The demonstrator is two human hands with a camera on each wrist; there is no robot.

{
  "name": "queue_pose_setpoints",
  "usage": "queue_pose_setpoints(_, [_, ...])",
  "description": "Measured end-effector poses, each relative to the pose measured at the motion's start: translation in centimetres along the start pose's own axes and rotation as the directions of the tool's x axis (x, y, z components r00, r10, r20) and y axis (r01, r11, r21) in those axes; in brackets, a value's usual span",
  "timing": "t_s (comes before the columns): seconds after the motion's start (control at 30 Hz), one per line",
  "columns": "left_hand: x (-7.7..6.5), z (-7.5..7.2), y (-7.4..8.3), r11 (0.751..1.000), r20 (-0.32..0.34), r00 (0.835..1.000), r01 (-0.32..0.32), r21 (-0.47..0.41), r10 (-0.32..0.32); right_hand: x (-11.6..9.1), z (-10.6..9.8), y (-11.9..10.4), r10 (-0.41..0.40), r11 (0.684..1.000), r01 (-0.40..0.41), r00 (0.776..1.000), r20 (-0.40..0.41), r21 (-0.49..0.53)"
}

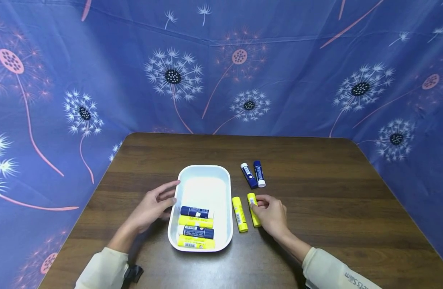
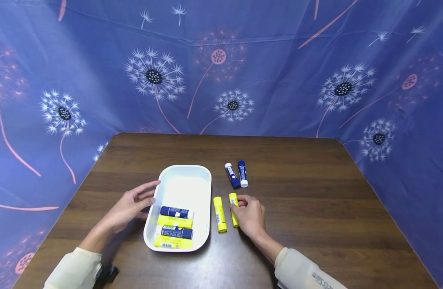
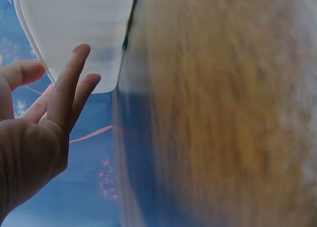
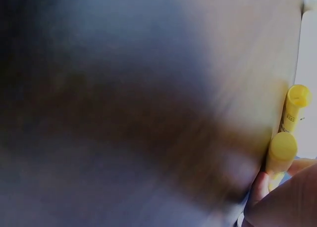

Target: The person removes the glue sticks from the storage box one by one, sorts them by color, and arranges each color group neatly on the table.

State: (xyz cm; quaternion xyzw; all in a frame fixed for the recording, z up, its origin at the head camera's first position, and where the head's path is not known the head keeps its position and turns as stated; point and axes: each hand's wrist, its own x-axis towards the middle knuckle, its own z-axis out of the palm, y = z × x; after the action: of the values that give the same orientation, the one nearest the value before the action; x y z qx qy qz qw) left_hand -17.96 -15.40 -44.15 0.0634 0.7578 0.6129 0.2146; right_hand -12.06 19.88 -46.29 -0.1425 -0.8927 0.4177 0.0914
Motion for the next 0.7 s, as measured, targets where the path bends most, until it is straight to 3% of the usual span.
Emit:
queue_pose_setpoints(0.37, [-0.1,0.1,0.1,1.0,0.002,1.0,0.007,-0.012,-0.007,0.3,-0.6,0.0,-0.017,0.999,0.019,0.999,0.04,-0.037])
queue_pose_setpoints(0.5, [-0.2,0.1,0.2,1.0,-0.001,1.0,0.01,-0.011,-0.01,0.7,-1.7,-0.3,-0.022,0.998,0.027,0.996,0.083,-0.055])
queue_pose_setpoints(0.7, [0.0,0.2,0.1,1.0,-0.006,1.0,0.005,-0.013,-0.005,2.8,-4.5,-2.0,-0.091,0.989,0.107,0.983,0.159,-0.097])
